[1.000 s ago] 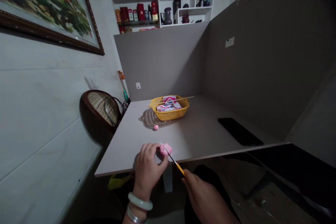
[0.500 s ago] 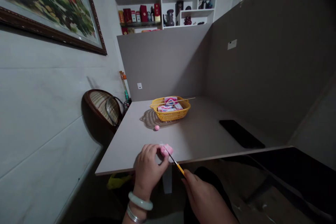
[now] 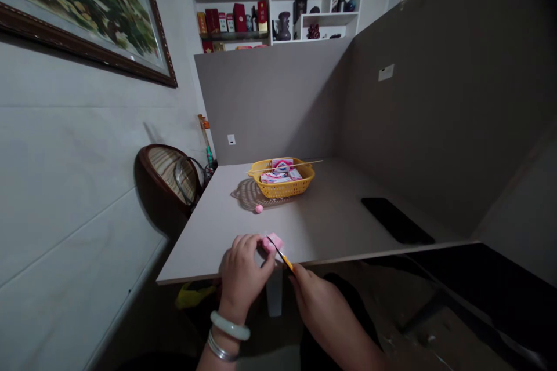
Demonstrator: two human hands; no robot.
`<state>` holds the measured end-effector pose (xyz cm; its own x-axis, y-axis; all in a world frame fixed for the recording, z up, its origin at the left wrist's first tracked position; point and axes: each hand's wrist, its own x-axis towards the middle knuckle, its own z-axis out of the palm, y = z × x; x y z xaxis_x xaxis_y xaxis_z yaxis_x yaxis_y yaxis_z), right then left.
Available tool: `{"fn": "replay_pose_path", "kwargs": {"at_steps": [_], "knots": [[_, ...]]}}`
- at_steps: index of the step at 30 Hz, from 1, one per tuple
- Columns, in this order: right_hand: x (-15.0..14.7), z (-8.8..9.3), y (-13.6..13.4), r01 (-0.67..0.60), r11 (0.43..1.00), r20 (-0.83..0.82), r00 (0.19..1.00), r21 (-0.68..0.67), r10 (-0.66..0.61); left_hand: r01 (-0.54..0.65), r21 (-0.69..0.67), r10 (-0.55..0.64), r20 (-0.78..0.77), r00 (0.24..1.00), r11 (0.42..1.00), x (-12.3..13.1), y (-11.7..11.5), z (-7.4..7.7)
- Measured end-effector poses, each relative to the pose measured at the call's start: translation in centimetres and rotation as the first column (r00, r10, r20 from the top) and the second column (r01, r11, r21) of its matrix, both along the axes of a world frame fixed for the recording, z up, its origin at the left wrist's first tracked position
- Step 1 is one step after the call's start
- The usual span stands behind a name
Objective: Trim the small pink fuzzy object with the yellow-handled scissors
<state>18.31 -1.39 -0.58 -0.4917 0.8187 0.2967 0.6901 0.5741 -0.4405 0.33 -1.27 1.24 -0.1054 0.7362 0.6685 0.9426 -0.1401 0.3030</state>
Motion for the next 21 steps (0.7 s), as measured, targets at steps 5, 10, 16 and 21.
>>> {"fn": "replay_pose_path", "kwargs": {"at_steps": [5, 10, 16, 21], "knots": [[0.8, 0.3, 0.0, -0.011, 1.0, 0.075, 0.997, 0.004, 0.011, 0.031, 0.011, -0.031, 0.008, 0.999, 0.999, -0.3, 0.1, -0.2], [2.1, 0.0, -0.7, -0.001, 1.0, 0.064, 0.998, 0.007, 0.001, 0.076, -0.016, -0.075, 0.039, 0.996, 0.997, -0.2, -0.1, 0.2], [-0.3, 0.9, 0.5, 0.007, 1.0, 0.092, 0.996, 0.003, -0.007, 0.03, -0.031, -0.029, 0.034, 0.999, 0.999, -0.2, 0.0, 0.1], [-0.9, 0.1, 0.3, -0.008, 1.0, 0.0, 1.0, -0.02, 0.008, 0.022, 0.013, -0.022, -0.001, 1.0, 1.0, -0.2, 0.0, -0.1]]}}
